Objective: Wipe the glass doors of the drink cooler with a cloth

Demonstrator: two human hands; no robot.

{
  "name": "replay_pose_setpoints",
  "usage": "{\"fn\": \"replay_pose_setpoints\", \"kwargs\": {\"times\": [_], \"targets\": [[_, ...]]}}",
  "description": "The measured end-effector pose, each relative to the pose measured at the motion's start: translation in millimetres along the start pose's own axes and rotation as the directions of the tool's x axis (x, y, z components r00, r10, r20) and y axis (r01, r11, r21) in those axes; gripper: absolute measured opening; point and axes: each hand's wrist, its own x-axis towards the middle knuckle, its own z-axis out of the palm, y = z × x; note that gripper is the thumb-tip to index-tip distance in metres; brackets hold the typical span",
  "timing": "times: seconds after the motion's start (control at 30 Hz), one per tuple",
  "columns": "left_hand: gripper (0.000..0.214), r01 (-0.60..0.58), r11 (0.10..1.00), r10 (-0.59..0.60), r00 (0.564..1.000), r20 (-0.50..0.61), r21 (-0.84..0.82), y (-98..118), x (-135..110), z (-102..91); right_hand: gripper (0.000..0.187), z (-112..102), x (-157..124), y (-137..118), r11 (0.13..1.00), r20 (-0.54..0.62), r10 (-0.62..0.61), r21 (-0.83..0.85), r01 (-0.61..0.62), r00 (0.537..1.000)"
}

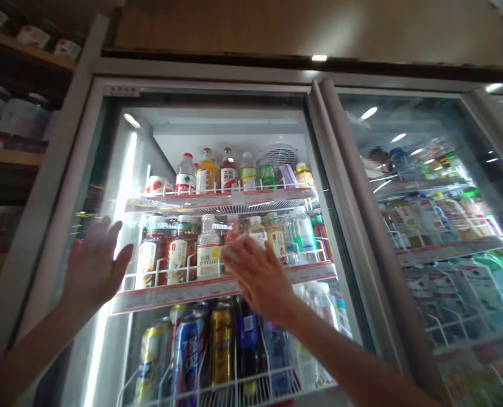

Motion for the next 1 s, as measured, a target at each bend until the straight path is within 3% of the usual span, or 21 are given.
{"fn": "replay_pose_setpoints", "kwargs": {"times": [0.07,0.1,0.13,0.2,0.27,0.33,0.4,0.5,0.57,0.6,0.63,0.7,0.77,0.8,0.83,0.9,1.0], "targets": [[0.059,-0.091,0.996,0.091,0.996,0.012,-0.017,16.1,-16.7,1.6,0.062,4.6,-23.7,-25.7,0.98,0.064,-0.2,0.031,0.199,0.978],[0.058,-0.159,0.987,0.16,0.987,0.025,-0.033,26.1,-27.2,3.0,0.063,4.4,-28.0,-24.1,0.975,0.076,-0.222,0.03,0.22,0.972],[0.057,-0.226,0.973,0.228,0.973,0.032,-0.05,36.7,-37.8,4.7,0.064,2.6,-26.6,-13.5,0.984,0.073,-0.179,0.014,0.179,0.981],[0.058,-0.301,0.951,0.303,0.953,0.022,-0.065,55.9,-56.2,8.7,0.063,-3.2,-10.7,23.5,0.997,0.009,0.068,-0.048,-0.067,0.998],[0.059,-0.286,0.956,0.287,0.958,0.003,-0.057,68.7,-66.8,12.3,0.057,-8.1,9.7,57.2,0.941,-0.089,0.318,-0.086,-0.326,0.944],[0.059,-0.249,0.967,0.25,0.968,0.011,-0.057,74.2,-70.0,14.2,0.054,-7.7,16.7,64.4,0.91,-0.121,0.391,-0.098,-0.403,0.912],[0.058,-0.221,0.972,0.224,0.974,0.028,-0.075,75.6,-69.2,14.3,0.054,-1.4,1.6,41.6,0.946,-0.069,0.303,-0.099,-0.309,0.95],[0.058,-0.192,0.977,0.196,0.98,0.035,-0.096,76.5,-67.8,12.7,0.058,8.7,-45.4,-9.1,0.995,0.048,0.078,-0.066,-0.075,0.996],[0.057,-0.163,0.981,0.169,0.984,0.053,-0.101,77.4,-68.1,11.5,0.06,8.6,-68.6,-18.3,0.999,0.099,-0.034,-0.037,0.038,0.994],[0.057,-0.15,0.983,0.157,0.985,0.065,-0.105,77.7,-68.4,11.0,0.06,6.3,-72.9,-10.4,0.998,0.107,-0.042,-0.034,0.046,0.993],[0.057,-0.141,0.984,0.15,0.986,0.075,-0.111,77.7,-68.6,10.6,0.06,2.8,-72.0,5.0,0.999,0.098,0.0,-0.047,0.005,0.995],[0.057,-0.137,0.983,0.147,0.986,0.074,-0.125,77.1,-69.0,10.2,0.056,-5.5,-59.9,48.6,0.971,0.017,0.217,-0.104,-0.214,0.976],[0.058,-0.158,0.978,0.167,0.984,0.06,-0.135,76.9,-69.7,10.3,0.054,-11.8,-48.1,86.1,0.88,-0.1,0.442,-0.142,-0.453,0.891],[0.058,-0.165,0.977,0.174,0.983,0.055,-0.137,77.3,-70.4,10.6,0.053,-12.8,-47.9,94.8,0.846,-0.139,0.496,-0.147,-0.513,0.857],[0.057,-0.163,0.977,0.171,0.984,0.05,-0.134,78.1,-71.7,10.9,0.054,-11.8,-53.5,94.4,0.837,-0.155,0.506,-0.148,-0.526,0.849],[0.057,-0.156,0.979,0.161,0.987,0.029,-0.13,81.0,-75.6,11.5,0.057,-4.5,-82.2,68.7,0.89,-0.133,0.416,-0.143,-0.433,0.9],[0.059,-0.155,0.979,0.154,0.988,-0.015,-0.132,86.4,-83.9,12.4,0.064,10.2,-144.2,7.3,0.99,-0.05,0.117,-0.073,-0.12,0.992]]}}
